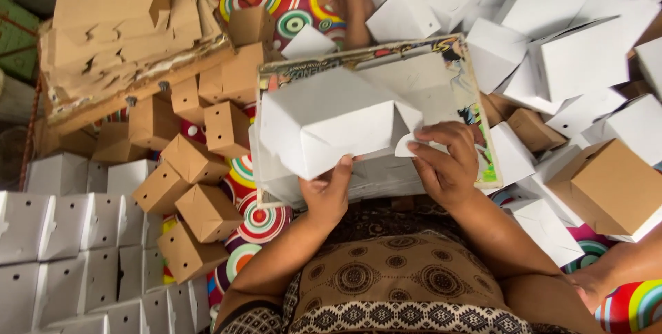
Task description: Assembling small white cardboard boxes by folding them and placing them into a larger container.
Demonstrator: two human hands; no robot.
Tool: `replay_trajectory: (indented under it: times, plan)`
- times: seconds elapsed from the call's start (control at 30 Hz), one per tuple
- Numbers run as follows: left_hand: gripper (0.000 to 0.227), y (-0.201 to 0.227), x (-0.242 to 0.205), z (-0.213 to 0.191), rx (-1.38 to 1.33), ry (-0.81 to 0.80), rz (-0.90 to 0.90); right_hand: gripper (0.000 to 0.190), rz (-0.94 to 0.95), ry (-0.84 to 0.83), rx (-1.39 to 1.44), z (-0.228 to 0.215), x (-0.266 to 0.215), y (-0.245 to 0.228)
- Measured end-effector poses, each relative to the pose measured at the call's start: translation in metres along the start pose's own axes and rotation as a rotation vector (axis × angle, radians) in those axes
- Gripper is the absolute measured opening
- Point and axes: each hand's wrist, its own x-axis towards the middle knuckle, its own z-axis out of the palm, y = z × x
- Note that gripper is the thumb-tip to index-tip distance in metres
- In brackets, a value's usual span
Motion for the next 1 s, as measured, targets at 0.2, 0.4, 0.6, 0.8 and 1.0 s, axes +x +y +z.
replay_trajectory:
  times: [0.2,0.4,0.6,0.8,1.0]
  plan:
    - [0.029,0.003,0.008,-0.008,0.12,0.012,0.135,0.038,0.202,-0.032,-0.014,0.0,0.009,-0.003]
    - [0.028,0.006,0.006,-0.009,0.117,0.007,0.193,0.046,0.394,-0.208,0.192,-0.016,0.018,-0.009]
    - [0.034,-0.002,-0.001,-0.016,0.048,-0.022,0.147,0.03,0.713,-0.392,0.558,-0.028,0.022,-0.001]
    - [0.036,-0.015,0.0,-0.026,0.0,0.006,0.073,0.037,0.366,-0.316,0.216,-0.011,0.019,0.018]
    - [0.038,-0.029,-0.005,-0.034,-0.061,0.045,0.03,0.027,0.007,-0.191,0.105,0.004,0.013,0.031]
